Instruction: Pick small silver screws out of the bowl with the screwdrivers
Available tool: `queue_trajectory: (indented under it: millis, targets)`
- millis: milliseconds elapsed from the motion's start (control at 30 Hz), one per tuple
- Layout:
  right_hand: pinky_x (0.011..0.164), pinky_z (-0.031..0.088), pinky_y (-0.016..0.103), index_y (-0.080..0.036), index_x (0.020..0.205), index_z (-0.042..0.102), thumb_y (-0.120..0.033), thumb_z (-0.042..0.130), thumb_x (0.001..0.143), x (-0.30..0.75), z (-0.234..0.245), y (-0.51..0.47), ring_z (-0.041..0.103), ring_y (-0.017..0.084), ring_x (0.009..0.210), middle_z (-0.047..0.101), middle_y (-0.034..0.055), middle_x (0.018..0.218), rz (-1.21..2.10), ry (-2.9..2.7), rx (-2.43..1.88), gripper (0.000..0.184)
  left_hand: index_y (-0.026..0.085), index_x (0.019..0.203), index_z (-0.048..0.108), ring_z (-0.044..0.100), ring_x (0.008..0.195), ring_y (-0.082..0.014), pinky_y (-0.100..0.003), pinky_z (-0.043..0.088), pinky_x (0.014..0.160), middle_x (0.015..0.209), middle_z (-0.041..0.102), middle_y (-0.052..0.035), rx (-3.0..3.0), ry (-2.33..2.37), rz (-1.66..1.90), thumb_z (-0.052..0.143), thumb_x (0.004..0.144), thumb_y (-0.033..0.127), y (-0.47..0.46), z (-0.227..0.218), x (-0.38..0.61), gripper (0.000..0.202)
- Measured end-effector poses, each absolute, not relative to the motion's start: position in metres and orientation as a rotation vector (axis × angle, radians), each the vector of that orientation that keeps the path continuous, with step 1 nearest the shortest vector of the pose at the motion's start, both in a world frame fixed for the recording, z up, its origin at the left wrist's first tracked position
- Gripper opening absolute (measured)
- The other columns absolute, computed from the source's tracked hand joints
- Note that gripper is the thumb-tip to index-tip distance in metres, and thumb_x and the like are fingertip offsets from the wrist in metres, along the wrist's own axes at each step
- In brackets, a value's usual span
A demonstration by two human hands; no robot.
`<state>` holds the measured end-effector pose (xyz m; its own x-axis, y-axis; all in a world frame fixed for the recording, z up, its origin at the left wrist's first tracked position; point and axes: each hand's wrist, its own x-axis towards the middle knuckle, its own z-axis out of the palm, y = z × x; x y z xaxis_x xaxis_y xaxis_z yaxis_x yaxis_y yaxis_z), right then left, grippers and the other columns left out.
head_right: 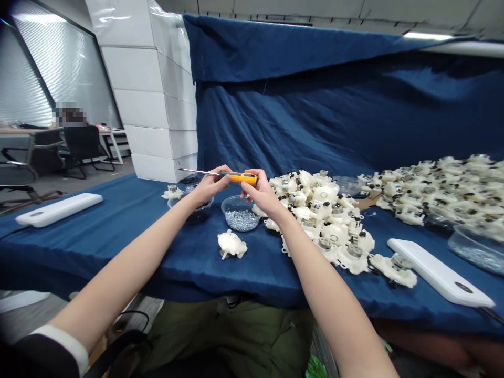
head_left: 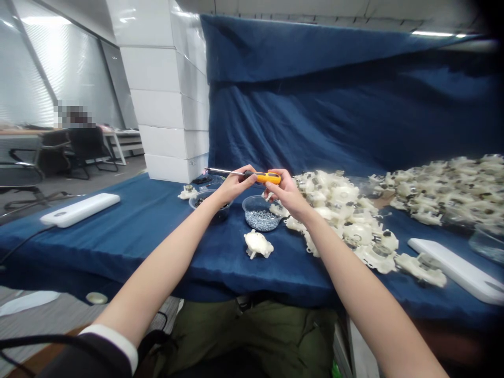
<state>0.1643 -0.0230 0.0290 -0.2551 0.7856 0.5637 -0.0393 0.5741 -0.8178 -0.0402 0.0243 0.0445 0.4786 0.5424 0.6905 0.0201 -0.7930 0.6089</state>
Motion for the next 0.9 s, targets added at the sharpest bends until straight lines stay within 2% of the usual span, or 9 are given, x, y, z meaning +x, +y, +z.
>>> queue_trajectory:
  millis: [233, 400, 700, 900]
  targets:
    - [0.057, 0.051, 0.027, -0.028, 0.121, 0.042, -0.048, 0.072, 0.089, 0.1653, 0.0295, -0.0240, 0.063, 0.014, 0.070, 0.062, -0.0002, 0.097, 0.885, -1.660, -0.636, 0.049, 0.016, 0.096, 0.063, 0.044, 0.060, -0.0091, -0.022, 0.034, 0.057, 0.070, 0.051, 0.0027, 2.156, 0.410, 1.285, 0.065, 0.092, 0.059, 0.0243, 0.0440, -0.0395, 0.043]
    - [0.055, 0.052, 0.029, -0.030, 0.129, 0.049, -0.050, 0.067, 0.092, 0.1650, 0.0324, -0.0266, 0.062, 0.013, 0.068, 0.062, 0.0008, 0.103, 0.850, -1.734, -0.646, 0.046, 0.017, 0.093, 0.060, 0.041, 0.057, -0.0088, -0.022, 0.031, 0.054, 0.066, 0.048, 0.0034, 2.131, 0.425, 1.266, 0.065, 0.091, 0.061, 0.0257, 0.0437, -0.0397, 0.045]
    - [0.054, 0.049, 0.030, -0.030, 0.126, 0.050, -0.052, 0.066, 0.093, 0.1655, 0.0302, -0.0233, 0.059, 0.014, 0.062, 0.058, -0.0016, 0.087, 0.817, -1.762, -0.642, 0.042, 0.017, 0.088, 0.058, 0.040, 0.054, -0.0083, -0.023, 0.032, 0.051, 0.063, 0.045, 0.0040, 2.098, 0.408, 1.255, 0.064, 0.091, 0.064, 0.0280, 0.0433, -0.0382, 0.047]
    - [0.055, 0.048, 0.030, -0.029, 0.127, 0.049, -0.052, 0.066, 0.094, 0.1662, 0.0288, -0.0214, 0.058, 0.014, 0.062, 0.057, -0.0022, 0.086, 0.827, -1.758, -0.642, 0.044, 0.018, 0.088, 0.058, 0.039, 0.052, -0.0085, -0.023, 0.031, 0.050, 0.060, 0.043, 0.0044, 2.076, 0.402, 1.238, 0.064, 0.090, 0.065, 0.0254, 0.0452, -0.0371, 0.048]
